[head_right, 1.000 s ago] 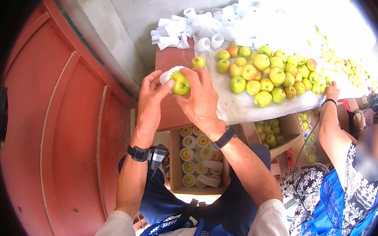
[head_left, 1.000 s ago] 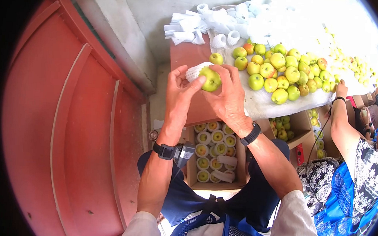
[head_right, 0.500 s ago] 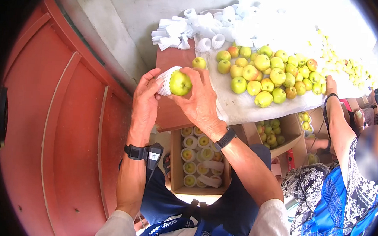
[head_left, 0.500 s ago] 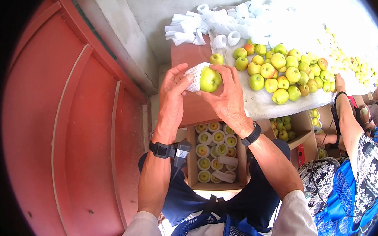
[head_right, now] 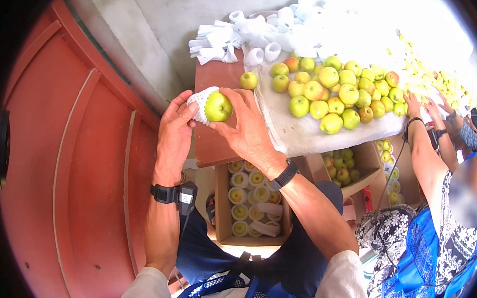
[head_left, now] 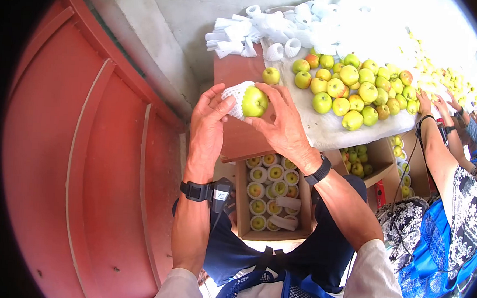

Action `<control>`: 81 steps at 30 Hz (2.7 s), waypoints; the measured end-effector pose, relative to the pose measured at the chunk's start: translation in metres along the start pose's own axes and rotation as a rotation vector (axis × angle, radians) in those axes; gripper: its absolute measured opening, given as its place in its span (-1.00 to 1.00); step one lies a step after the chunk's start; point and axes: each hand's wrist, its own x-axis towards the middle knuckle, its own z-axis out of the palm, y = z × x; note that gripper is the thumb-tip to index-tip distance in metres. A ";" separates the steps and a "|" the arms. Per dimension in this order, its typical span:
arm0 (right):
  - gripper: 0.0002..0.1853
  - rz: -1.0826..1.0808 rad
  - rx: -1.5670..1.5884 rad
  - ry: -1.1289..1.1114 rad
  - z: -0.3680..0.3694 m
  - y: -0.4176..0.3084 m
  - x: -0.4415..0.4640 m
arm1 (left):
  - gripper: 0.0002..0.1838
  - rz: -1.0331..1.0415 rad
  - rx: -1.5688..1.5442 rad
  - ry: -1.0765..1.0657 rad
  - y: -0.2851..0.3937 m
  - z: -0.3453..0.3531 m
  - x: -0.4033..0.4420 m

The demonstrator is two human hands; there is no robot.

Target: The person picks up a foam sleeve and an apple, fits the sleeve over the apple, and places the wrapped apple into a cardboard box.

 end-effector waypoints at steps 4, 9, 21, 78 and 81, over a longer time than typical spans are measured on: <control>-0.30 0.008 -0.039 0.034 0.003 0.000 -0.002 | -0.48 -0.057 -0.038 -0.047 0.001 0.001 -0.002; -0.32 0.008 -0.046 0.044 0.000 -0.002 0.000 | -0.50 -0.057 -0.093 -0.047 0.001 0.000 0.000; -0.31 -0.067 -0.154 0.082 0.004 0.004 0.001 | -0.56 0.035 -0.011 -0.011 -0.002 0.000 0.003; -0.85 0.158 0.204 0.234 0.006 0.006 0.005 | -0.15 0.071 0.107 -0.047 0.002 0.012 0.003; -0.84 0.186 0.259 0.253 0.007 0.003 0.004 | -0.16 0.048 0.135 -0.046 0.003 0.014 0.002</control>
